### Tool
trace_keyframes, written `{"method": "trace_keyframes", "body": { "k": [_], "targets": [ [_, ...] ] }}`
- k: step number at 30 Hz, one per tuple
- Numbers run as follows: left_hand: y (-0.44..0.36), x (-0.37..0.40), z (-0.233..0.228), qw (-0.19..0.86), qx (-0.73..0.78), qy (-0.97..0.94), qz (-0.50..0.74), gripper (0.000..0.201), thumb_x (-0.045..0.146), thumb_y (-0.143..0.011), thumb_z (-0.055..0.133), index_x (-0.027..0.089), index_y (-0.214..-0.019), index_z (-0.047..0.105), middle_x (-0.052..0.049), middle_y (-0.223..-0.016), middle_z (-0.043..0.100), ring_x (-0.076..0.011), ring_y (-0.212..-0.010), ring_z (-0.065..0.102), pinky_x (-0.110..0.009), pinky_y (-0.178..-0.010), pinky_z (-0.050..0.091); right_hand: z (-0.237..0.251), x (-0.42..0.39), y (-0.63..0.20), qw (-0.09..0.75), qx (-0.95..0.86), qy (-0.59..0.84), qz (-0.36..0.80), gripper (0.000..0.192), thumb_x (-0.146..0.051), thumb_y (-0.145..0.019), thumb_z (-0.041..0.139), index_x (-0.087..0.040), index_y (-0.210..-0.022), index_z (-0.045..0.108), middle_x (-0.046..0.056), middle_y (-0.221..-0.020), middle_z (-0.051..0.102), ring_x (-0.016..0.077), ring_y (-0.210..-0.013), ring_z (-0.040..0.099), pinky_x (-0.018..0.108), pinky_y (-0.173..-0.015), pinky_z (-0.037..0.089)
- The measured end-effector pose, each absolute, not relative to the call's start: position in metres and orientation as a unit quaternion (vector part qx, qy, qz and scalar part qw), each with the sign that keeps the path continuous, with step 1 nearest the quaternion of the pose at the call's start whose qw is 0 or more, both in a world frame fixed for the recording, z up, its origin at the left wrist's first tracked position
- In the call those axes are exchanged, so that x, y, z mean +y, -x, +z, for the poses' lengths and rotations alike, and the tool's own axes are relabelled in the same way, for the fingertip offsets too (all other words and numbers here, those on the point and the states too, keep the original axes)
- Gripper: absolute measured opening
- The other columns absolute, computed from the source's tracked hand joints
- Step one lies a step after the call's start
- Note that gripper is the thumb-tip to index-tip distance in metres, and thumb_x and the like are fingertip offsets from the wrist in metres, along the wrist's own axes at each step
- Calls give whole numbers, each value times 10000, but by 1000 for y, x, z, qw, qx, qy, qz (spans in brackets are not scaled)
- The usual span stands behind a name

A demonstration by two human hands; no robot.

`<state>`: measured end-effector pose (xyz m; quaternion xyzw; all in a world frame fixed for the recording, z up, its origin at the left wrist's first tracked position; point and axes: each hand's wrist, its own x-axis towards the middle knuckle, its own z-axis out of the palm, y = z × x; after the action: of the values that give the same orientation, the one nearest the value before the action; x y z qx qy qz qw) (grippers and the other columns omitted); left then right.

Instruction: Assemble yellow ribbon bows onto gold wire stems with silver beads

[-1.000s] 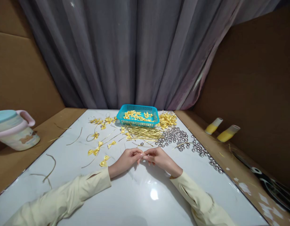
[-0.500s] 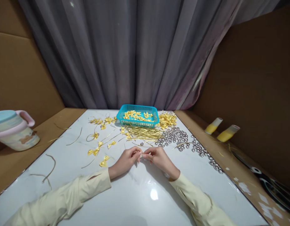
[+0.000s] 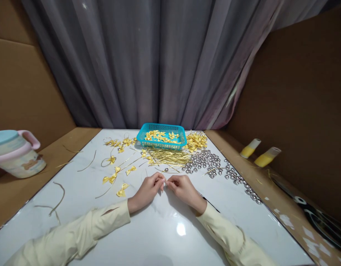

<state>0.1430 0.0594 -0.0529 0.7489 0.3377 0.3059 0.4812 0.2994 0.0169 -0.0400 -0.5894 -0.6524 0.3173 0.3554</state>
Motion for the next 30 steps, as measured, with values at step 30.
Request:
{"method": "trace_keyframes", "body": {
  "k": [30],
  "targets": [
    [-141, 63, -58, 381, 321, -807, 316, 217, 252, -888, 390, 172, -760, 547, 26, -602, 556, -119, -582, 540, -209, -603, 404, -35, 17, -300, 332, -652, 597, 329, 197, -182, -814, 484, -123, -807, 671, -30, -467, 538, 93, -429, 479, 187, -469, 358]
  ]
}}
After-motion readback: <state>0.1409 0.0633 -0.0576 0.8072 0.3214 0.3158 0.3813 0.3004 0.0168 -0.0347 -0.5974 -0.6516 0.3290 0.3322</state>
